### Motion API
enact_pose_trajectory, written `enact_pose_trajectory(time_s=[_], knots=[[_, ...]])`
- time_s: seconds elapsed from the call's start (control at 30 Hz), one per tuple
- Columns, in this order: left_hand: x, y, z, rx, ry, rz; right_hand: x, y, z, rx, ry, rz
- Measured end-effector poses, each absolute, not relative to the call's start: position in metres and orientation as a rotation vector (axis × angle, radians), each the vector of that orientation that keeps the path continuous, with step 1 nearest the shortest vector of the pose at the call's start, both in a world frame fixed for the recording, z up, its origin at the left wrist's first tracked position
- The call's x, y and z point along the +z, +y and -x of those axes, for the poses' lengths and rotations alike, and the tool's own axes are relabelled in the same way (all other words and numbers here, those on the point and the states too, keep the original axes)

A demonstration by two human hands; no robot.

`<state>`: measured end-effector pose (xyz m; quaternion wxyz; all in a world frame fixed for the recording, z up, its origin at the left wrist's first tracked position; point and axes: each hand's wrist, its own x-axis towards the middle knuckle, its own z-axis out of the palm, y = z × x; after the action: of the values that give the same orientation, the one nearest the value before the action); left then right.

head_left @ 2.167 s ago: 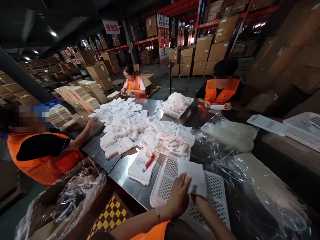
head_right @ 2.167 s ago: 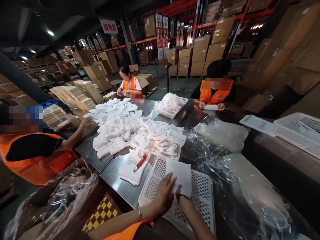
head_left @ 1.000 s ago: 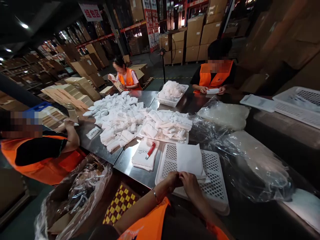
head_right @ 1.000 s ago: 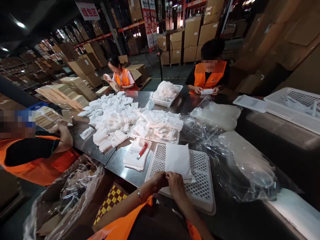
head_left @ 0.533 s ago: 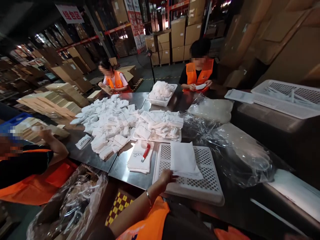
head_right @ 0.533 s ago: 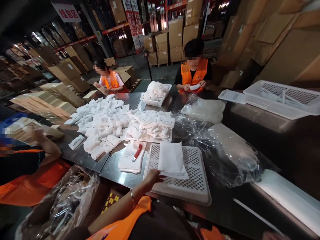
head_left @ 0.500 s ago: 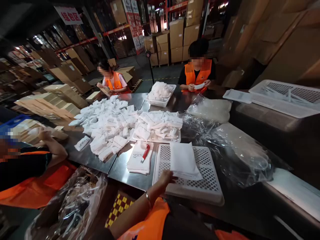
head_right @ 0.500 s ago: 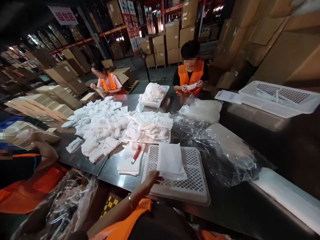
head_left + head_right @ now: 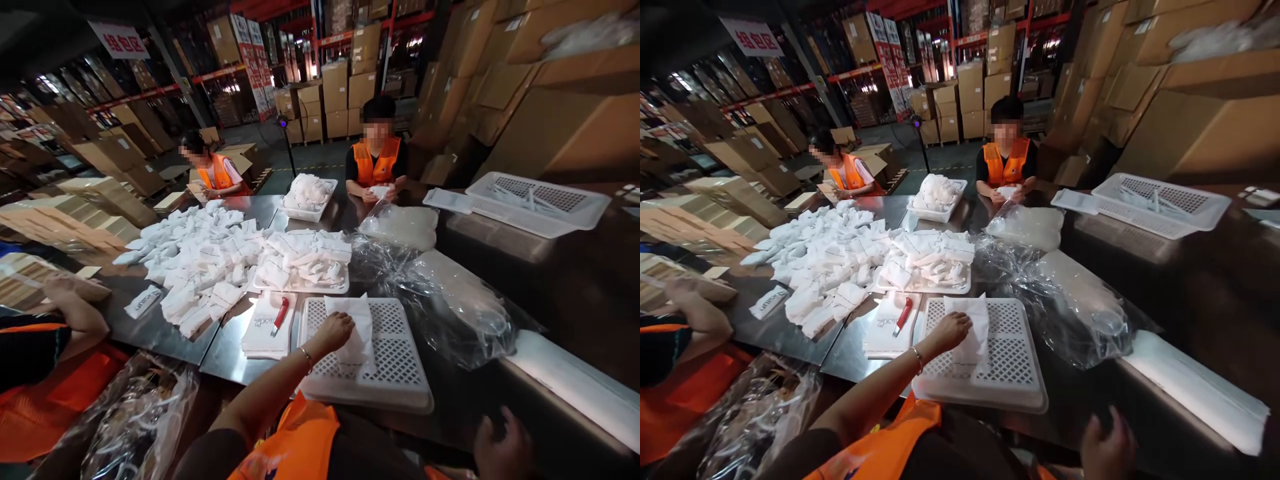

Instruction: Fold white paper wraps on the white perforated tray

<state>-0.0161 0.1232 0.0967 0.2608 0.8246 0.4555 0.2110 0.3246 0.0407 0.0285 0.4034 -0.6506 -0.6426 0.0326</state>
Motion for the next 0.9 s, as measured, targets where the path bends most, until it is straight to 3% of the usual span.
enact_pose_trajectory(time_s=[0.17,0.3,0.53,0.67,0.9], knots=[[0.077,0.126,0.012,0.630,1.213,-2.243,0.057,0.103,-0.216,0.077,-2.479,0.946],[0.071,0.123,0.023,0.669,1.171,-2.258,0.065,0.159,-0.164,-0.068,-2.674,0.964],[0.064,0.101,0.064,0.517,1.062,-2.359,0.060,0.173,-0.220,-0.096,-2.881,0.574],[0.062,0.093,0.068,0.625,0.868,-2.451,0.056,0.178,-0.231,-0.141,-2.957,0.138],[0.054,0.093,0.059,0.698,1.018,-2.187,0.040,0.187,-0.231,0.386,-2.869,0.262]])
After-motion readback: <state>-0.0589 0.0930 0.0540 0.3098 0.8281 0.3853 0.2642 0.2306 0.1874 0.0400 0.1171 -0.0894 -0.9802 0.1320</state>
